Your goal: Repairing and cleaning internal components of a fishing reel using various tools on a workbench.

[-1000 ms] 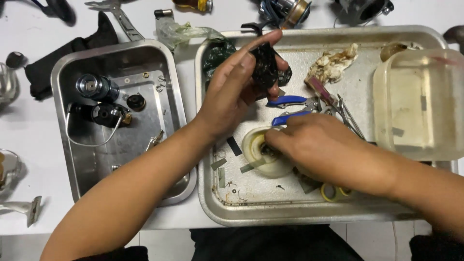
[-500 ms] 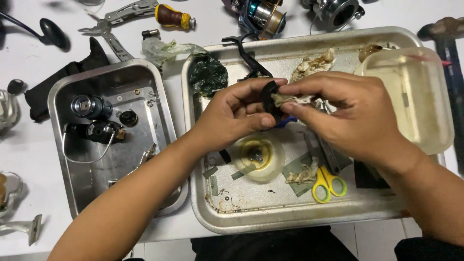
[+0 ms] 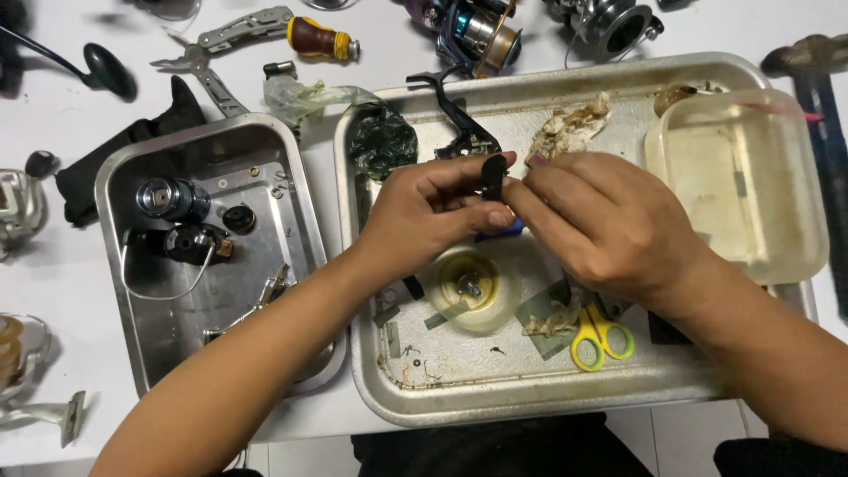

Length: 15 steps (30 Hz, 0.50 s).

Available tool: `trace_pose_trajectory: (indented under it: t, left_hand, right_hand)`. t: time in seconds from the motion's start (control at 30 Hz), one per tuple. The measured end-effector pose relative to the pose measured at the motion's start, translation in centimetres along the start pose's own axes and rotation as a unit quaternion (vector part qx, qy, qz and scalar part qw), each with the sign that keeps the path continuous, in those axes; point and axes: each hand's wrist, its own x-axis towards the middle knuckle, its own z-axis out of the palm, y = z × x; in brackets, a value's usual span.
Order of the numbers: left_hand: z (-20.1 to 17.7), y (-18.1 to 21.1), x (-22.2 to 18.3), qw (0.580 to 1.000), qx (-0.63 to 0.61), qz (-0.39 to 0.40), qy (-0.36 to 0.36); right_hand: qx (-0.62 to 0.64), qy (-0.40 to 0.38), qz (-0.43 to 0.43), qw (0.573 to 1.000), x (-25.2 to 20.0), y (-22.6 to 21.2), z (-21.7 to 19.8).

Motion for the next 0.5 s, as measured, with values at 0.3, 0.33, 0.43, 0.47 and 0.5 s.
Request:
trace_pose_trajectory:
  t: [0.3, 0.33, 0.43, 0.47, 0.5]
  left_hand:
    - [-1.2, -2.0, -0.2, 0.92, 0.267, 0.283, -0.051]
    - [-1.3, -1.6, 0.1, 0.918, 0.269, 0.287, -0.051]
    - [-0.6, -1.2, -0.8, 0.931, 0.278, 0.235, -0.036]
    - [-0.3, -0.5, -0.6, 0.96, 0.239, 0.149, -0.006]
    - [0.0, 0.2, -0.4, 0.978, 0.197, 0.061, 0.024]
  right_hand:
    - [0.428, -0.153, 0.448, 0.77, -0.6, -0.8, 0.6]
    - [0.425, -0.15, 0.445, 0.773, -0.9, -0.4, 0.9]
    - [0.555, -0.132, 0.493, 0.657, -2.1, -1.2, 1.6]
    - [0.417, -0.04, 0.371, 0.829, -2.0, -1.3, 1.9]
    - [0.25, 0.052, 0.219, 0.942, -1.9, -1.4, 2.1]
